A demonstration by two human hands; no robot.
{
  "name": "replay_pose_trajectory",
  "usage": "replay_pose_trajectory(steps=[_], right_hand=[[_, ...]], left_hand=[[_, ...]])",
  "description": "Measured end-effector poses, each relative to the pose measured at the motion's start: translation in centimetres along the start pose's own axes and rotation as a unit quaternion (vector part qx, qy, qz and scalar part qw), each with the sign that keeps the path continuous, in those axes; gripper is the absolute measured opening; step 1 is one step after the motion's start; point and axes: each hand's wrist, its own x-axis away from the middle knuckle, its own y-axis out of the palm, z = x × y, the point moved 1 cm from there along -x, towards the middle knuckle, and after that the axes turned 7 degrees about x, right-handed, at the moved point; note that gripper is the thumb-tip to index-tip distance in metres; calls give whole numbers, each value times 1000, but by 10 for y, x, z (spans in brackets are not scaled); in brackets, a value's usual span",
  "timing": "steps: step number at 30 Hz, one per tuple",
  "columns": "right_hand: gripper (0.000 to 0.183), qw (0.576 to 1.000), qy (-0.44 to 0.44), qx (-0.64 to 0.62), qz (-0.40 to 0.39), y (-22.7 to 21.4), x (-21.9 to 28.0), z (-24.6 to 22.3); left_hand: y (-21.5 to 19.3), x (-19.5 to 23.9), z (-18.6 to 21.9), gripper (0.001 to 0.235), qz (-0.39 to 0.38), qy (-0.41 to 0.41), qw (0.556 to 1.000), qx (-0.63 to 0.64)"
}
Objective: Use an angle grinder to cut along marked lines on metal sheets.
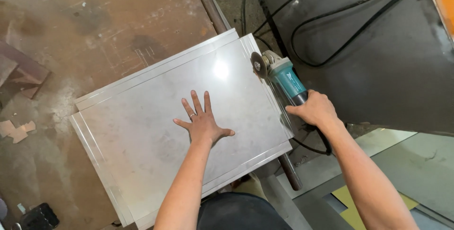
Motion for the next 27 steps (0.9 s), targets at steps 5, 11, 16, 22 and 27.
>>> replay_pose_trajectory(steps=[5,11,16,22,27], right_hand=[[76,1000,-24,-9,17,-13,-25,-26],[74,999,-37,-15,37,-28,-52,-58],[74,998,-42,-25,39,-25,-44,-53],[82,999,-20,-3,25,20,-1,21],[81,1000,23,13,-4,53,66,87]], left_hand=[[-1,0,1,160,1,3,1000,1],[-3,0,1,161,-3,8,1000,-5],[3,-2,0,161,-8,6,1000,-7],[6,-3,-2,161,-1,3,1000,2],[10,-7,-3,163,0,7,1000,-6]])
